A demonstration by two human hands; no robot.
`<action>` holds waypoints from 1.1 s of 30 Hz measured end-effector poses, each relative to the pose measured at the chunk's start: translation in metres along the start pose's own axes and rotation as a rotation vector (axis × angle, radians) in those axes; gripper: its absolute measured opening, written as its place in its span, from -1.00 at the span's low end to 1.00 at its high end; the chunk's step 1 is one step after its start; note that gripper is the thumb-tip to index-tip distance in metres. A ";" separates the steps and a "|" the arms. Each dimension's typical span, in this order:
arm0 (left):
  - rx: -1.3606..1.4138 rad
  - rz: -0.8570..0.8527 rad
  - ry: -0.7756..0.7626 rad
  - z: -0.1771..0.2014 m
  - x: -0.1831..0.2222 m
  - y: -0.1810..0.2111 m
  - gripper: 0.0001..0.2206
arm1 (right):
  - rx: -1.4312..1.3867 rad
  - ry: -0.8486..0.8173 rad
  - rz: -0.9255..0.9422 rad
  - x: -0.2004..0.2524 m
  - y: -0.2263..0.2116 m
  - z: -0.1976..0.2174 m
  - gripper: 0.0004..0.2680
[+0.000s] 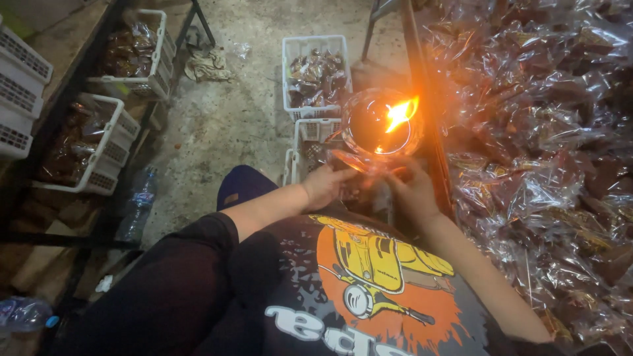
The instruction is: Sealing plastic bags containing bread using a manual heat sealer at a packaging station.
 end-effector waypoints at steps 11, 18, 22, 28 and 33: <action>-0.159 -0.217 0.137 0.019 -0.007 0.015 -0.62 | -0.181 -0.026 -0.146 0.007 -0.009 -0.019 -0.83; -0.210 -0.220 0.240 0.019 -0.008 0.015 -0.58 | -0.154 0.174 0.219 -0.001 0.006 0.006 -0.90; -0.693 -0.284 0.369 0.011 0.011 0.032 -0.71 | -0.108 0.144 0.320 -0.006 0.008 0.006 -0.87; -0.381 -0.258 0.303 -0.002 0.020 0.032 -0.83 | -0.043 0.183 0.236 -0.011 0.038 0.007 -0.87; -0.069 -0.225 0.150 0.004 0.007 0.022 -0.72 | -0.086 0.224 0.199 -0.012 0.048 0.003 -0.84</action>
Point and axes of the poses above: each hand's wrist, its own x-axis away from the middle knuckle, its own z-axis out of the back of the hand, y = z × x, the point moved 8 cm from there along -x, towards the middle knuckle, and after that the axes turned 3 degrees about z, right-handed, at the moved point
